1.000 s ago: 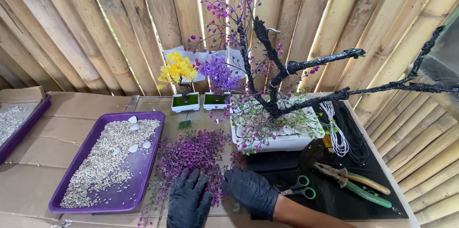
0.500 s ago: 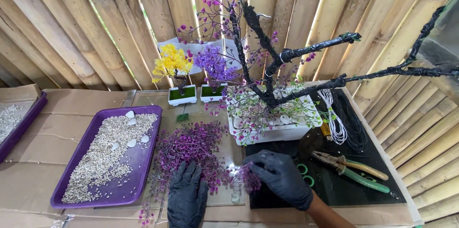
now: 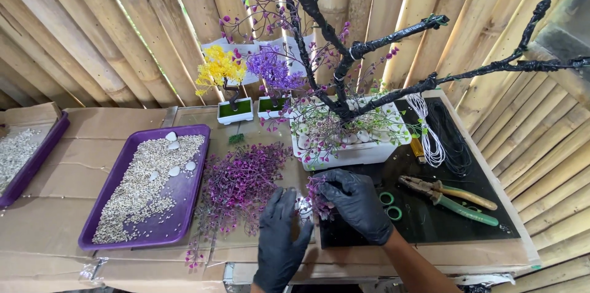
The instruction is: Assembling an artificial bonsai tree by attaching purple plastic flower clusters to black branches using wire cutters.
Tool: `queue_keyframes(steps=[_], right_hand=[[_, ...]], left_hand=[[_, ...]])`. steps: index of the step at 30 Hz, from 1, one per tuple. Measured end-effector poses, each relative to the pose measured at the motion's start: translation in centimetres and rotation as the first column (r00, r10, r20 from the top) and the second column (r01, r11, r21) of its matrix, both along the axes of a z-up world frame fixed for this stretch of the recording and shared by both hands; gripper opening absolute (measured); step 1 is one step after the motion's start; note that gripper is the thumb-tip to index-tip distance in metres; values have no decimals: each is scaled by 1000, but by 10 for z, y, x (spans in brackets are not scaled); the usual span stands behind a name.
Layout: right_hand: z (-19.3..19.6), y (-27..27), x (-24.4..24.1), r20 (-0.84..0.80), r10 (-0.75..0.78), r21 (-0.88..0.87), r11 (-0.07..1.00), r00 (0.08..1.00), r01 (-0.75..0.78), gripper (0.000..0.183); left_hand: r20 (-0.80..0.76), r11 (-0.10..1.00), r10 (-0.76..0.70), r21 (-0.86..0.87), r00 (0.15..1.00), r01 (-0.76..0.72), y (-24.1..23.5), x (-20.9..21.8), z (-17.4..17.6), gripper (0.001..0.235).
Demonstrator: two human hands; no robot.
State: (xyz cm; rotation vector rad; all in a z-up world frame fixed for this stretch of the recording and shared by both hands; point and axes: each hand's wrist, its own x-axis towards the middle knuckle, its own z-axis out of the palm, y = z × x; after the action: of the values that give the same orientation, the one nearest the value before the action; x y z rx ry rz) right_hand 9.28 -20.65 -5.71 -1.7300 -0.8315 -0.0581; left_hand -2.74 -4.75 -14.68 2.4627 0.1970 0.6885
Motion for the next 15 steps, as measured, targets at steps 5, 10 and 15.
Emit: queue_keyframes(steps=[5, 10, 15], right_hand=[[-7, -3, -4, 68, -47, 11, 999, 997, 46, 18], [-22, -14, 7, -163, -109, 152, 979, 981, 134, 21], [-18, -9, 2, -310, 58, 284, 958, 949, 34, 15]], left_hand=[[306, 982, -113, 181, 945, 58, -2, 33, -25, 15], [290, 985, -98, -106, 952, 133, -2, 28, -16, 14], [277, 965, -118, -196, 954, 176, -17, 24, 4, 43]])
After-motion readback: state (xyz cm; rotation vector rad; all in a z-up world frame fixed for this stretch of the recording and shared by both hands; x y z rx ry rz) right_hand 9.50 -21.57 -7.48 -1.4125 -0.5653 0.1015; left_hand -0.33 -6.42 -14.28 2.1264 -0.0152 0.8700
